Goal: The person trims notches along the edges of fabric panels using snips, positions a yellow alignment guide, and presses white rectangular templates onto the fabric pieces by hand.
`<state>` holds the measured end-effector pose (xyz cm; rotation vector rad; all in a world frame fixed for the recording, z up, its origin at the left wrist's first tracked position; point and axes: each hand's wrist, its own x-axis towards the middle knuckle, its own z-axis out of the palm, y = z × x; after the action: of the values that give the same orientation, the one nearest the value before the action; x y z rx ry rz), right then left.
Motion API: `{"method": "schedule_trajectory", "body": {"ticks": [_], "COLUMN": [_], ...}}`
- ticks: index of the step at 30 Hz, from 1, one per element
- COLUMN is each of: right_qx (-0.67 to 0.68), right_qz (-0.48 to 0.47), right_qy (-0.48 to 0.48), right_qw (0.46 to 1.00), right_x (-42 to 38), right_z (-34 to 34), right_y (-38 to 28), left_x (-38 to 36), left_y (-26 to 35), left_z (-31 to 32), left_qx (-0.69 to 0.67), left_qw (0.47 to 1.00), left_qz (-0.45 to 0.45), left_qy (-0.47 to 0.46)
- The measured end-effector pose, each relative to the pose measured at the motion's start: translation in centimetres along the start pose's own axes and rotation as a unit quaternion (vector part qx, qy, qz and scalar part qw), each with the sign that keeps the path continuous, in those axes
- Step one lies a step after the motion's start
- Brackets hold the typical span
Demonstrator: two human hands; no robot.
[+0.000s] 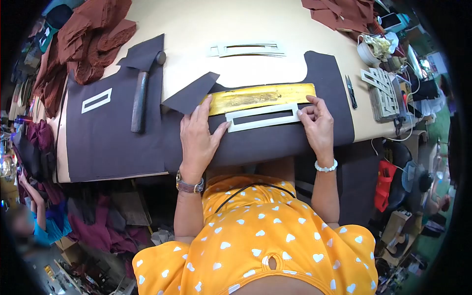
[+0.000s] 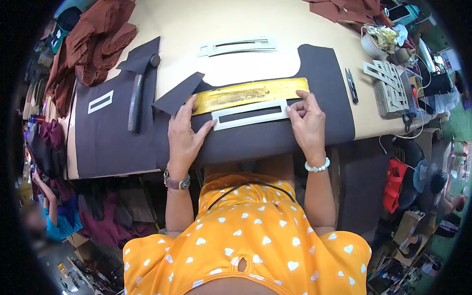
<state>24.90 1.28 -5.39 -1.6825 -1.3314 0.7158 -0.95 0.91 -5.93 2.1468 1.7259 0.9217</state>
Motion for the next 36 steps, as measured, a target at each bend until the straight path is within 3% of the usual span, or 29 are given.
{"method": "schedule_trajectory", "body": {"ticks": [11,26,27,29,30,33,36], "right_qx": [0.046,-0.040,-0.127,-0.294,-0.312,-0.386,-0.227], "right_qz": [0.038,0.021,-0.064,-0.233,-0.207,-0.284,-0.307], "right_qy": [0.012,0.005,0.022,0.054,0.038,0.066,-0.052], "right_qw": [0.998,0.999,0.990,0.925,0.926,0.875,0.923], "right_x": [-0.5,-0.6,-0.8,-1.3,-1.5,-2.0,-5.3], "right_z": [-0.3,0.2,0.3,0.8,1.0,2.6,7.6], "right_y": [0.1,-0.4,-0.3,-0.3,-0.5,-1.4,-3.8], "left_x": [0.0,-0.1,-0.2,-0.4,-0.6,-1.2,-2.4], "left_y": [-0.3,0.2,0.5,0.5,0.5,0.7,0.5], "left_z": [0.1,0.0,0.0,0.4,0.6,0.5,0.2], "left_qx": [-0.009,0.025,0.039,0.075,0.093,0.136,0.134], "left_qw": [1.000,1.000,0.999,0.990,0.979,0.970,0.972], "left_qz": [0.006,0.007,0.006,0.122,0.180,0.195,0.173], "left_qy": [-0.001,-0.007,-0.007,0.001,0.007,-0.044,-0.084]}}
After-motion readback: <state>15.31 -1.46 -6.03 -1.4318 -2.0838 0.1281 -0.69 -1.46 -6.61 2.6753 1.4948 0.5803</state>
